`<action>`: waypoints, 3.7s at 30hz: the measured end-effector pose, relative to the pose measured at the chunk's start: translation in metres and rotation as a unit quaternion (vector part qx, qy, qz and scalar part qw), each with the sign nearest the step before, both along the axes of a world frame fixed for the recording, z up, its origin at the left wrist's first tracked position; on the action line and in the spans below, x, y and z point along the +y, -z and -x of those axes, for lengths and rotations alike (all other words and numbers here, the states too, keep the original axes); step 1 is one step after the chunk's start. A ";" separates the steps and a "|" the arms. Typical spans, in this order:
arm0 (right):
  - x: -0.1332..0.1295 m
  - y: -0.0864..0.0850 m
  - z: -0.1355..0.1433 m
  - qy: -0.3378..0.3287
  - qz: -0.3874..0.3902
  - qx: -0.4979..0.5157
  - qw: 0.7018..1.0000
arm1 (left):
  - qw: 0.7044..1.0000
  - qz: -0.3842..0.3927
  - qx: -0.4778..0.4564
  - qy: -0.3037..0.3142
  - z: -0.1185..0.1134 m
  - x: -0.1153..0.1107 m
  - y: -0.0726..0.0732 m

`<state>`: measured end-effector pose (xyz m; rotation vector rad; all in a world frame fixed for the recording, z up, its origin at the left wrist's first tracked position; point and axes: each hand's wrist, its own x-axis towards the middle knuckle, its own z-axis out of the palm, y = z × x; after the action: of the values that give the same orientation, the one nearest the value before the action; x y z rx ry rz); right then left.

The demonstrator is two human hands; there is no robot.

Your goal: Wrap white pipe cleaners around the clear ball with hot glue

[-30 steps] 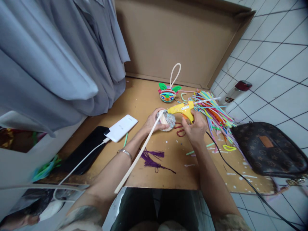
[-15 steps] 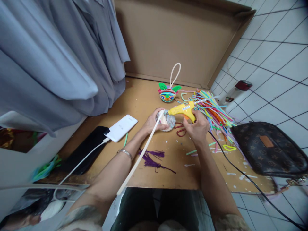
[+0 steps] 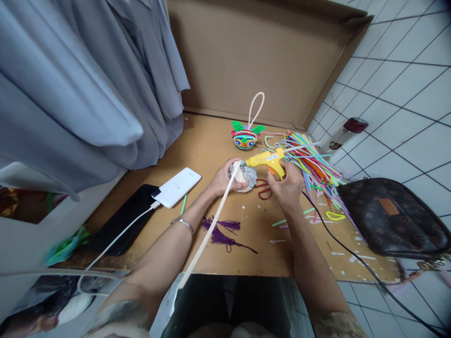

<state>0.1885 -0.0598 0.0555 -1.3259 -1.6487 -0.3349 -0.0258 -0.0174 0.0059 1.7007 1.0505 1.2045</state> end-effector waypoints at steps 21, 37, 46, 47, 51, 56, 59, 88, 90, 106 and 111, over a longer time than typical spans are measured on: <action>0.004 0.002 -0.004 0.016 0.051 0.022 0.998 | 1.000 -0.005 0.005 0.004 0.000 0.001 0.003; 0.009 0.003 -0.009 0.033 0.094 0.092 0.991 | 1.000 0.005 0.008 -0.004 0.000 0.000 0.000; 0.028 0.035 -0.023 0.183 0.169 0.037 0.968 | 1.000 0.004 -0.012 -0.021 -0.003 -0.003 -0.002; 0.029 0.040 -0.023 0.188 0.184 0.019 0.964 | 1.000 0.006 -0.007 -0.022 -0.003 -0.004 -0.004; 0.033 0.054 -0.024 0.194 0.217 -0.050 0.955 | 1.000 0.021 0.015 -0.017 -0.001 -0.006 -0.009; 0.032 0.049 -0.023 0.199 0.222 -0.104 0.949 | 0.999 -0.004 0.031 -0.015 0.001 -0.001 -0.003; 0.020 0.032 -0.011 0.127 0.132 -0.105 0.977 | 0.998 -0.028 0.054 -0.018 0.000 -0.001 -0.003; -0.007 0.021 0.039 -0.233 -0.025 -0.021 0.972 | 0.989 -0.110 0.100 -0.007 -0.004 -0.013 -0.016; -0.008 0.019 0.039 -0.231 -0.025 -0.024 0.972 | 0.989 -0.109 0.098 -0.004 -0.004 -0.013 -0.016; -0.004 0.023 0.039 -0.232 -0.062 -0.060 0.969 | 0.992 -0.095 0.081 0.007 -0.003 -0.012 -0.015; -0.004 0.023 0.038 -0.249 -0.100 -0.075 0.960 | 0.995 -0.073 0.065 0.019 -0.003 -0.013 -0.019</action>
<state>0.1509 -0.0635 0.0321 -0.7143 -1.9521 -0.2918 -0.0227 -0.0309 0.0247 1.9246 1.0243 1.1839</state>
